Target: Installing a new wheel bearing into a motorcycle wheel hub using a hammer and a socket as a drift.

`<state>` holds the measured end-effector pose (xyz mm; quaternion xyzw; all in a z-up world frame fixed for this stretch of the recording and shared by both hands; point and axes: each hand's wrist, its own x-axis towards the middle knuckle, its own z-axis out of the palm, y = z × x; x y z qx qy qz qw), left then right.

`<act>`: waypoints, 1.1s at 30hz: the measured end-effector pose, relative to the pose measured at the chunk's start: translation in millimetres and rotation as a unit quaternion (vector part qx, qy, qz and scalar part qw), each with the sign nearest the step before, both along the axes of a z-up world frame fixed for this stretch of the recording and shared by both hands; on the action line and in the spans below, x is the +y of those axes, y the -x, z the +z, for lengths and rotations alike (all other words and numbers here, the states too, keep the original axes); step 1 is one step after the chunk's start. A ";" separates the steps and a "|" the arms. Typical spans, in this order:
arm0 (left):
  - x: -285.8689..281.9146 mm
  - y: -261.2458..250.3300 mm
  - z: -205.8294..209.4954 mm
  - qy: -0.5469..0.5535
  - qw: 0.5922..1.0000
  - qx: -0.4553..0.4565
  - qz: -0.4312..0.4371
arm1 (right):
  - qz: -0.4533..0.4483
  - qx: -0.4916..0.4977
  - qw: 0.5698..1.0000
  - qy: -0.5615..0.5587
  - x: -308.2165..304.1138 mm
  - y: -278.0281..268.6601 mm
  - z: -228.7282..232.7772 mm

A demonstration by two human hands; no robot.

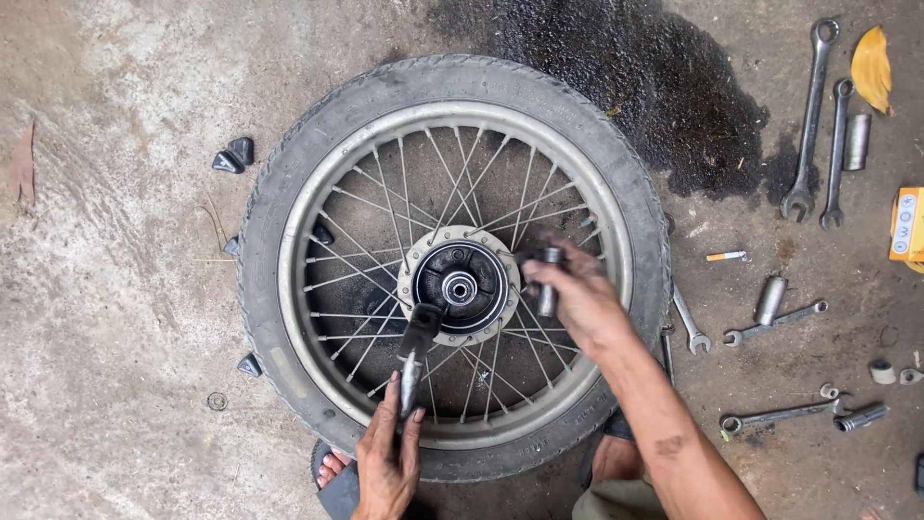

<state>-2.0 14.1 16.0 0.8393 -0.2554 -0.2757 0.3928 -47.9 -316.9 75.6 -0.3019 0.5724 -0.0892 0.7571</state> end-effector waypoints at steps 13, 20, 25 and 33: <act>26.4 -11.4 42.5 -0.020 0.989 -0.046 0.136 | 0.344 0.045 0.829 0.438 21.3 -0.1 -30.5; 39.7 -2.3 36.6 -0.014 0.985 -0.072 0.156 | 0.599 0.008 0.552 0.580 36.8 -54.2 -40.3; 40.5 -1.2 33.6 -0.088 0.981 -0.085 0.147 | 0.684 0.112 0.393 0.604 86.1 -63.7 -70.7; 44.9 4.1 29.7 -0.076 0.982 -0.058 0.163 | 0.271 -0.103 0.756 0.586 37.3 -22.6 -20.7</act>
